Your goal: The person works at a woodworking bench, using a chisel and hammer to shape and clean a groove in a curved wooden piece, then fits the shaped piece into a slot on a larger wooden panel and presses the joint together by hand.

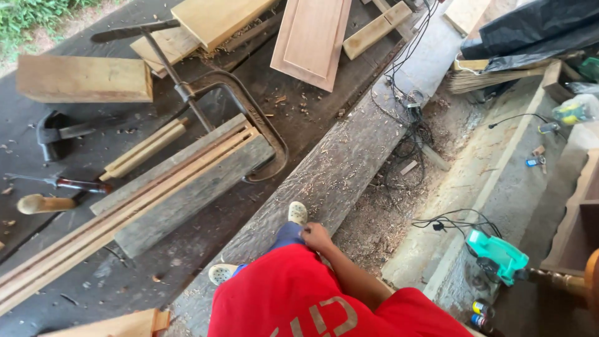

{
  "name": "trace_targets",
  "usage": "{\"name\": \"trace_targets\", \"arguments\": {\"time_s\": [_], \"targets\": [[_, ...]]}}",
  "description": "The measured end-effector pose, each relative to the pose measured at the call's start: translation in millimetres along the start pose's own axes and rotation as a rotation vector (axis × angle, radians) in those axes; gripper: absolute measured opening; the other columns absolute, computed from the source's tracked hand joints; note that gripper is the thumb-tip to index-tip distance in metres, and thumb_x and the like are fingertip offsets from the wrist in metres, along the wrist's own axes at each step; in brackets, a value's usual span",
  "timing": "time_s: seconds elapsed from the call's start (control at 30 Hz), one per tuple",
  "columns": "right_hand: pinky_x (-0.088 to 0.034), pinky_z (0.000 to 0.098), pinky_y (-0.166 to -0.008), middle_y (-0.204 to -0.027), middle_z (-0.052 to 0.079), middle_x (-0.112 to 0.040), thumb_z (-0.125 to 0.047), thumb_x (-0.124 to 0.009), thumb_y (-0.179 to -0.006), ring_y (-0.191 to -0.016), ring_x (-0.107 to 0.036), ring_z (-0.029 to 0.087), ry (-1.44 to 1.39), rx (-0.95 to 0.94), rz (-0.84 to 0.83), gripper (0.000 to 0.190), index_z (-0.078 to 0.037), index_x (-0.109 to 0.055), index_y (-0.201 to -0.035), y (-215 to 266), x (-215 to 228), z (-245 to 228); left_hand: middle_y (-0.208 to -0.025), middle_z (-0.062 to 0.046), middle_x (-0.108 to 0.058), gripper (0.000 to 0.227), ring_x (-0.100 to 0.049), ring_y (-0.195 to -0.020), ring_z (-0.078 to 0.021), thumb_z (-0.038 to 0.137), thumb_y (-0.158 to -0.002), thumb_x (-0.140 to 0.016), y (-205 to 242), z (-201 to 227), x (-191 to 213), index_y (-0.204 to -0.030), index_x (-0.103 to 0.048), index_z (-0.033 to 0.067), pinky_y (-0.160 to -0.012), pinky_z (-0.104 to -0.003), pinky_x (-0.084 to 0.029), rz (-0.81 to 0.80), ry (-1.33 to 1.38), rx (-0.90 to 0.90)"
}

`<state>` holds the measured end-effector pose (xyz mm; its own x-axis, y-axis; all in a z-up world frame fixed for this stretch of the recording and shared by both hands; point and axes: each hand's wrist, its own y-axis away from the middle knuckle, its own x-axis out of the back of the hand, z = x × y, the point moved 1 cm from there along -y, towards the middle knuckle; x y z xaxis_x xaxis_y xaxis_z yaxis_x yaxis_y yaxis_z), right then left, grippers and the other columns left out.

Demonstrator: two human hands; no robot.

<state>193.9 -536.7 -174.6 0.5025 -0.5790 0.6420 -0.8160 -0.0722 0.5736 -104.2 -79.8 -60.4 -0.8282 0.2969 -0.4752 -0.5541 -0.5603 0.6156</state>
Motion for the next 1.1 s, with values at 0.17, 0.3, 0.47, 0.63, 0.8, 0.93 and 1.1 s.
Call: {"name": "trace_targets", "arguments": {"time_s": [0.17,0.3,0.47,0.63,0.8,0.93,1.1], "targets": [[-0.059,0.0419,-0.074,-0.088,0.014,-0.077,-0.028,-0.066,-0.083,-0.077,-0.075,0.029,-0.099,0.173,-0.041,0.026,-0.010,-0.079,-0.096,-53,77,20,-0.128,-0.018,-0.067,0.059,-0.068,-0.110,-0.0340,0.047,-0.105,-0.063,16,-58,-125,-0.146,-0.052,0.0056,-0.095,-0.056,-0.056,-0.026,0.030,-0.026],[-0.058,0.0369,-0.060,-0.082,0.010,-0.075,-0.026,-0.067,-0.089,-0.064,-0.071,0.021,-0.197,0.041,-0.060,0.024,-0.010,-0.077,-0.103,-120,144,69,-0.127,-0.017,-0.068,0.057,-0.069,-0.111,-0.0336,0.046,-0.105,-0.061,14,-80,-282,-0.146,-0.053,0.0066,-0.098,-0.056,-0.055,-0.072,0.049,-0.065],[-0.053,0.0315,-0.055,-0.077,0.007,-0.074,-0.023,-0.071,-0.092,-0.062,-0.068,0.014,-0.199,-0.004,0.046,0.021,-0.008,-0.078,-0.105,-135,222,108,-0.117,-0.019,-0.068,0.052,-0.068,-0.107,-0.0327,0.028,-0.098,-0.071,9,-111,-412,-0.140,-0.053,0.0028,-0.095,-0.053,-0.058,-0.175,-0.130,-0.151],[-0.053,0.0309,-0.050,-0.080,0.007,-0.072,-0.021,-0.069,-0.094,-0.062,-0.067,0.015,-0.524,-0.289,0.031,0.024,-0.003,-0.073,-0.110,-139,246,134,-0.112,-0.014,-0.062,0.054,-0.059,-0.099,-0.0216,0.010,-0.093,-0.084,3,-117,-446,-0.135,-0.053,-0.0016,-0.084,-0.036,-0.052,-0.130,-0.874,-0.447],[-0.053,0.0305,-0.050,-0.082,0.005,-0.071,-0.019,-0.068,-0.093,-0.064,-0.065,0.014,-0.613,-0.321,-0.031,0.025,-0.002,-0.071,-0.112,-176,248,100,-0.128,-0.010,-0.060,0.074,-0.064,-0.109,-0.0179,0.016,-0.086,-0.089,-13,-123,-490,-0.144,-0.044,0.0037,-0.091,-0.033,-0.057,-0.181,-0.671,-0.514],[-0.053,0.0288,-0.050,-0.082,0.005,-0.069,-0.016,-0.068,-0.094,-0.065,-0.064,0.013,-0.635,-0.236,-0.072,0.024,0.000,-0.071,-0.112,-213,251,56,-0.124,-0.014,-0.063,0.074,-0.067,-0.106,-0.0250,0.028,-0.089,-0.086,-27,-132,-480,-0.147,-0.048,0.0029,-0.089,-0.038,-0.058,-0.110,-0.386,-0.321],[-0.053,0.0251,-0.050,-0.083,0.005,-0.070,-0.012,-0.067,-0.093,-0.066,-0.065,0.012,-0.723,-0.190,-0.014,0.023,-0.001,-0.068,-0.113,-268,283,-3,-0.113,-0.015,-0.068,0.066,-0.070,-0.100,-0.0340,0.035,-0.092,-0.081,-54,-139,-485,-0.142,-0.051,0.0035,-0.083,-0.048,-0.060,-0.081,-0.243,-0.154]]}}
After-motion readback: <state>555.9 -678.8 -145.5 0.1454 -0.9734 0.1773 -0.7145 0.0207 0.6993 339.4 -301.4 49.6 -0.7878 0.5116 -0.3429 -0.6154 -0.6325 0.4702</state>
